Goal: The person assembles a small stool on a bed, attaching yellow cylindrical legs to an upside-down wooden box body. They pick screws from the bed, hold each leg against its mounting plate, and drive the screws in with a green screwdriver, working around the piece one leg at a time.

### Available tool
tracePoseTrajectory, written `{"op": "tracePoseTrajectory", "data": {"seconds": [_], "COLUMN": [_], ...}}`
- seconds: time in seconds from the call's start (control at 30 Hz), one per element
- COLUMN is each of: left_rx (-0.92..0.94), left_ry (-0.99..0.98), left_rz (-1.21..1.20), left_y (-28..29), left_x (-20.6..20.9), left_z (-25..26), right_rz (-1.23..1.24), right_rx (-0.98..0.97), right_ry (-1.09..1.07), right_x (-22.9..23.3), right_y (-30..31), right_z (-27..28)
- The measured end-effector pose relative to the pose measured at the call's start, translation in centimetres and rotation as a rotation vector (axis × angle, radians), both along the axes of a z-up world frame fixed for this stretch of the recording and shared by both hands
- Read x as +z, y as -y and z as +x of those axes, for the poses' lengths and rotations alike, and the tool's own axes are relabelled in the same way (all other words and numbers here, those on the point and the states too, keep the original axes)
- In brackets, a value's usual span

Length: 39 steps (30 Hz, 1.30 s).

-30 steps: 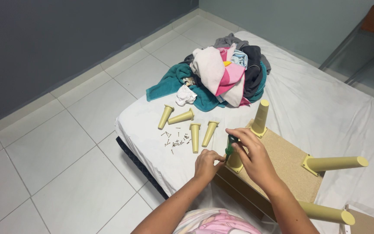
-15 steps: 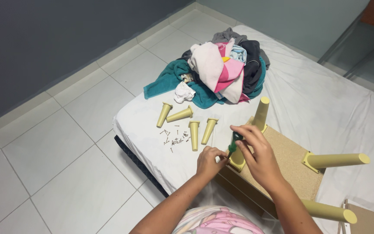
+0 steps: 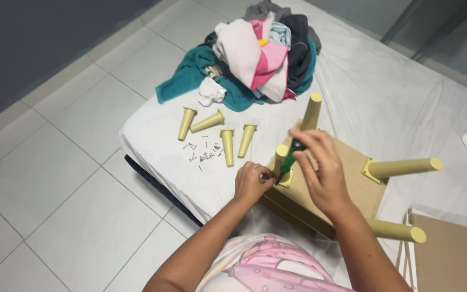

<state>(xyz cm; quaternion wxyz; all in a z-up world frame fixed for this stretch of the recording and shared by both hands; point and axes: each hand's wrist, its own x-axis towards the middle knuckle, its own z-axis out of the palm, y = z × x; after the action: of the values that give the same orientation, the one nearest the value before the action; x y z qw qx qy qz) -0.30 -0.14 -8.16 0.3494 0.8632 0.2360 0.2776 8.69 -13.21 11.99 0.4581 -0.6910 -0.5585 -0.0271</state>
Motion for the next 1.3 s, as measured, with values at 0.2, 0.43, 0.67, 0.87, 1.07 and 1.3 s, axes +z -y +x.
{"op": "tracePoseTrajectory", "data": {"seconds": [0.2, 0.43, 0.67, 0.87, 1.07, 1.3], "left_rx": [0.037, 0.315, 0.722, 0.238, -0.691, -0.552], "left_ry": [0.009, 0.175, 0.15, 0.082, 0.129, 0.093], "left_rz": [-0.013, -0.792, -1.207, -0.828, -0.654, -0.587], "left_y": [-0.3, -10.2, -17.7, -16.9, -7.9, -7.8], "left_x": [-0.3, -12.0, -18.1, -12.4, 1.9, 5.2], "left_z": [-0.2, -2.8, -5.9, -0.4, 3.3, 3.6], "right_rz": [0.362, 0.476, 0.478, 0.412, 0.383, 0.358], "right_rx": [-0.036, -0.143, -0.248, -0.436, -0.461, -0.469], "right_ry": [-0.44, -0.719, -0.629, -0.521, -0.546, -0.516], "right_x": [-1.0, -0.9, -1.5, -1.6, -2.1, -2.1], "right_y": [1.5, 5.6, 8.4, 9.5, 9.9, 10.1], "right_z": [2.7, 6.6, 5.8, 5.4, 5.2, 4.2]}}
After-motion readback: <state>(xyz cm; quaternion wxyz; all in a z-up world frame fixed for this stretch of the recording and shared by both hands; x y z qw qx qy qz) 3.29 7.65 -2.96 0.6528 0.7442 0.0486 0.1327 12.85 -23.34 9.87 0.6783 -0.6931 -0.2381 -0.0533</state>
